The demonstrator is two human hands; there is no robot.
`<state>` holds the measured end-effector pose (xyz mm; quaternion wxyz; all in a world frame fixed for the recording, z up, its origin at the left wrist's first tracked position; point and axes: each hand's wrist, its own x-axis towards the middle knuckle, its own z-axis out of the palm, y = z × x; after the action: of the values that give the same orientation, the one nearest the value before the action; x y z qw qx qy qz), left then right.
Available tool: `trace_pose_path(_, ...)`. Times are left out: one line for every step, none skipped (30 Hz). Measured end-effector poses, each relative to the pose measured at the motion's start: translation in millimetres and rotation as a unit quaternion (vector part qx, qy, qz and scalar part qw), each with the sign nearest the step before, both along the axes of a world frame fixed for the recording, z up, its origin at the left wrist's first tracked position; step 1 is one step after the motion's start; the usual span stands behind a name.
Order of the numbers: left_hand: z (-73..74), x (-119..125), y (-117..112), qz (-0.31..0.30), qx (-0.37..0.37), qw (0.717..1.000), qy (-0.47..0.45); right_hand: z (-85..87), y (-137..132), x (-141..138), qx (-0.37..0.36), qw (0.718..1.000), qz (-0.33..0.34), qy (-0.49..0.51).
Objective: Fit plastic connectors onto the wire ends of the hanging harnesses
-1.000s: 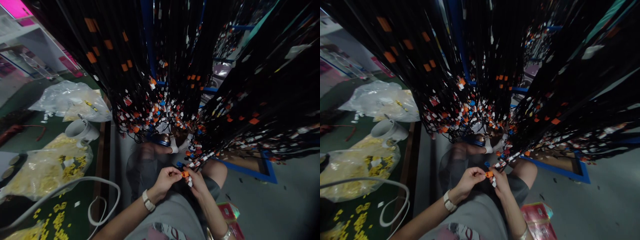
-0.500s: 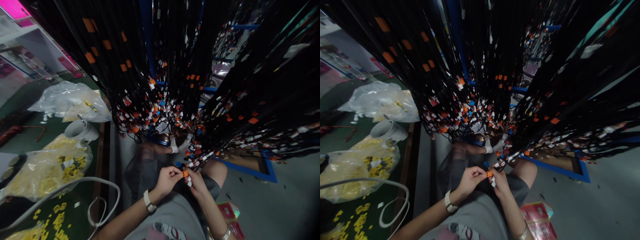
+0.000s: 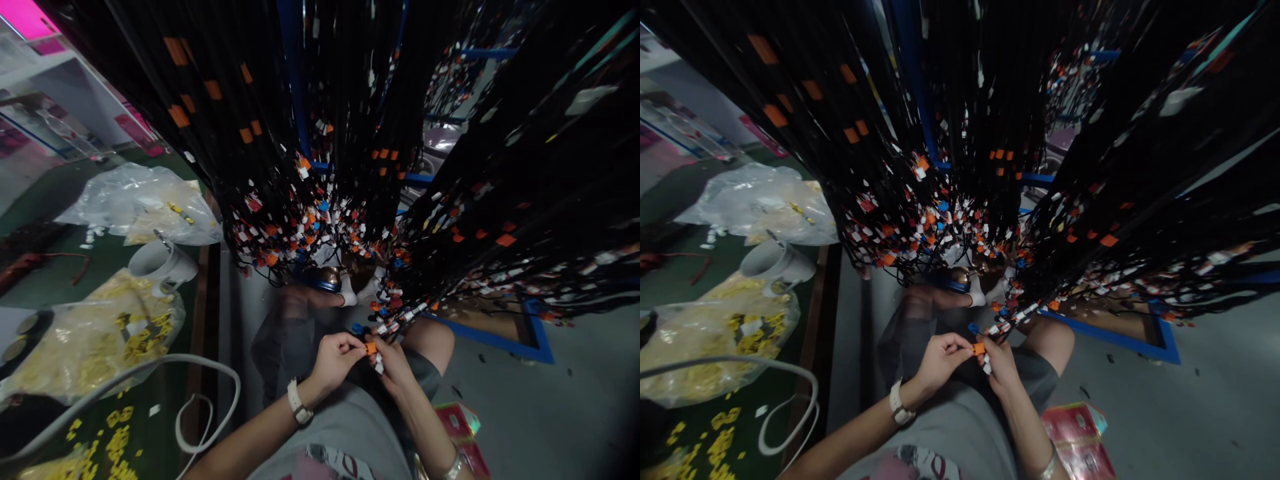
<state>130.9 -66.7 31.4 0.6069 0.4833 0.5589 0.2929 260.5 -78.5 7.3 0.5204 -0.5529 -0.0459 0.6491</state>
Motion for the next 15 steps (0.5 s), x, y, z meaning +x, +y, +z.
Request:
trace_pose_path(0.1, -0.1, 0.2, -0.004, -0.002, 1.0, -0.001, 0.0, -0.3, -0.4, 0.004, 1.0, 0.0, -0.004)
trace_pose_path(0.3, -0.2, 0.7, -0.009, -0.005, 1.0, -0.003, -0.1, -0.5, -0.8, 0.008, 1.0, -0.002, -0.008)
trace_pose_path(0.8, -0.3, 1.4, -0.013, -0.009, 1.0, -0.009, -0.1, -0.7, -1.4, 0.008, 1.0, -0.005, -0.011)
trace_pose_path(1.5, -0.3, 2.3, -0.016, -0.014, 1.0, -0.017, -0.2, -0.8, -1.9, 0.008, 1.0, -0.007, -0.013)
trace_pose_path(2.4, -0.3, 3.4, -0.017, -0.021, 0.999, -0.027, -0.3, -0.9, -2.4, 0.008, 1.0, -0.009, -0.014)
trace_pose_path(3.4, -0.4, 4.5, -0.015, -0.03, 0.999, -0.041, -0.4, -1.0, -2.9, 0.008, 1.0, -0.011, -0.015)
trace_pose_path(4.2, -0.6, 5.7, -0.011, -0.042, 0.997, -0.058, -0.4, -0.9, -3.4, 0.009, 1.0, -0.012, -0.016)
trace_pose_path(4.9, -1.1, 6.7, -0.008, -0.062, 0.995, -0.078, -0.2, -0.9, -3.7, 0.011, 1.0, -0.011, -0.018)
trace_pose_path(5.4, -1.8, 7.4, -0.009, -0.091, 0.991, -0.097, 0.1, -0.9, -4.1, 0.013, 1.0, -0.01, -0.02)
trace_pose_path(5.4, -2.8, 7.7, -0.013, -0.128, 0.985, -0.116, 0.5, -0.8, -4.4, 0.016, 1.0, -0.009, -0.021)
trace_pose_path(5.2, -4.1, 7.6, -0.023, -0.171, 0.976, -0.134, 1.1, -0.8, -4.7, 0.02, 0.999, -0.008, -0.023)
trace_pose_path(4.5, -5.6, 7.1, -0.037, -0.215, 0.964, -0.151, 1.8, -0.8, -5.1, 0.025, 0.999, -0.008, -0.026)
trace_pose_path(3.7, -7.2, 6.2, -0.052, -0.253, 0.951, -0.168, 2.6, -0.8, -5.6, 0.03, 0.999, -0.009, -0.03)
trace_pose_path(2.6, -8.7, 5.0, -0.067, -0.283, 0.938, -0.189, 3.3, -0.8, -6.1, 0.034, 0.999, -0.008, -0.034)
trace_pose_path(1.4, -10.0, 3.7, -0.078, -0.307, 0.924, -0.214, 4.0, -0.8, -6.5, 0.037, 0.998, -0.008, -0.039)
